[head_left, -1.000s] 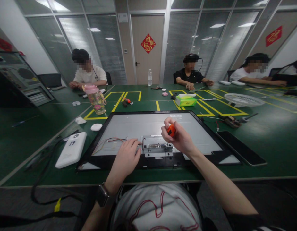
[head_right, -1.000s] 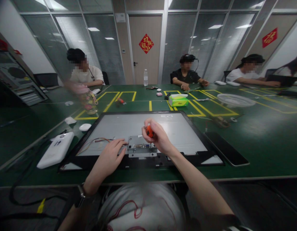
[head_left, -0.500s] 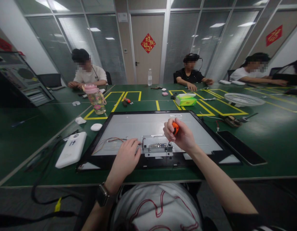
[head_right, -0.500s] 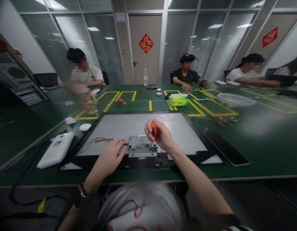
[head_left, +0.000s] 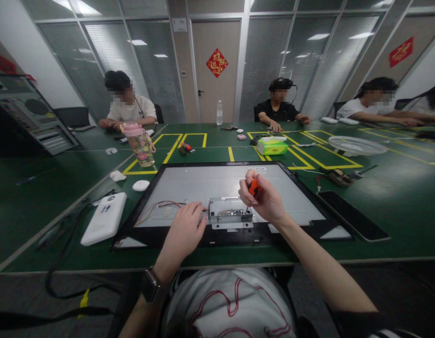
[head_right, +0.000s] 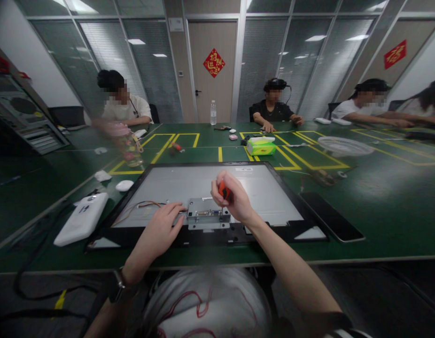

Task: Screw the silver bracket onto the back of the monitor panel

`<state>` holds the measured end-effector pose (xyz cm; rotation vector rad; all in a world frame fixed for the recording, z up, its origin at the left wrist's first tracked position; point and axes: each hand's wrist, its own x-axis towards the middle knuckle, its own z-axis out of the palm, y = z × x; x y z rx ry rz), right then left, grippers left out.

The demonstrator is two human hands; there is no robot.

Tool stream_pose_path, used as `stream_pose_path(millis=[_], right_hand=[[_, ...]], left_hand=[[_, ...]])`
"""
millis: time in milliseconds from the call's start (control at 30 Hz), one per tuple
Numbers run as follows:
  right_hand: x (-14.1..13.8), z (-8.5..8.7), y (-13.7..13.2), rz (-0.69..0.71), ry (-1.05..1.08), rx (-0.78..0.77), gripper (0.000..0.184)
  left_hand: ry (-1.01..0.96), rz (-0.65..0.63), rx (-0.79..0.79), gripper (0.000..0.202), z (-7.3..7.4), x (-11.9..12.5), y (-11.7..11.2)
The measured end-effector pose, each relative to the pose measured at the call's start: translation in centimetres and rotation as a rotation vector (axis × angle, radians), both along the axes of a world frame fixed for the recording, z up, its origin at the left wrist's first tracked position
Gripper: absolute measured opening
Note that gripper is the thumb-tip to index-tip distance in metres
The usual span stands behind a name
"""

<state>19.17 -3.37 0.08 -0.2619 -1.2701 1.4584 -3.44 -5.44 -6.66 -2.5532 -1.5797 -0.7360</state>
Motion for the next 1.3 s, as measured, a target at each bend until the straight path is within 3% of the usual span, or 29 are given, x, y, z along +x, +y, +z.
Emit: stream_pose_path(millis=[433,733,1300], right_hand=[[0.15,0.28,0.17,-0.020,-0.010,-0.048,0.044],[0.12,0.09,-0.02,-0.040,-0.027,-0.006,0.031],[0.39,0.30,0.22,-0.054,0.023,-0.019,0.031]], left_hand=[[0.012,0.002,-0.009,0.022,0.00,0.05,0.01],[0.001,0.000,0.002,0.023,-0.05,-0.03,0.05],[0.014,0.004,-0.020,0.022,0.18,0.02,-0.09]])
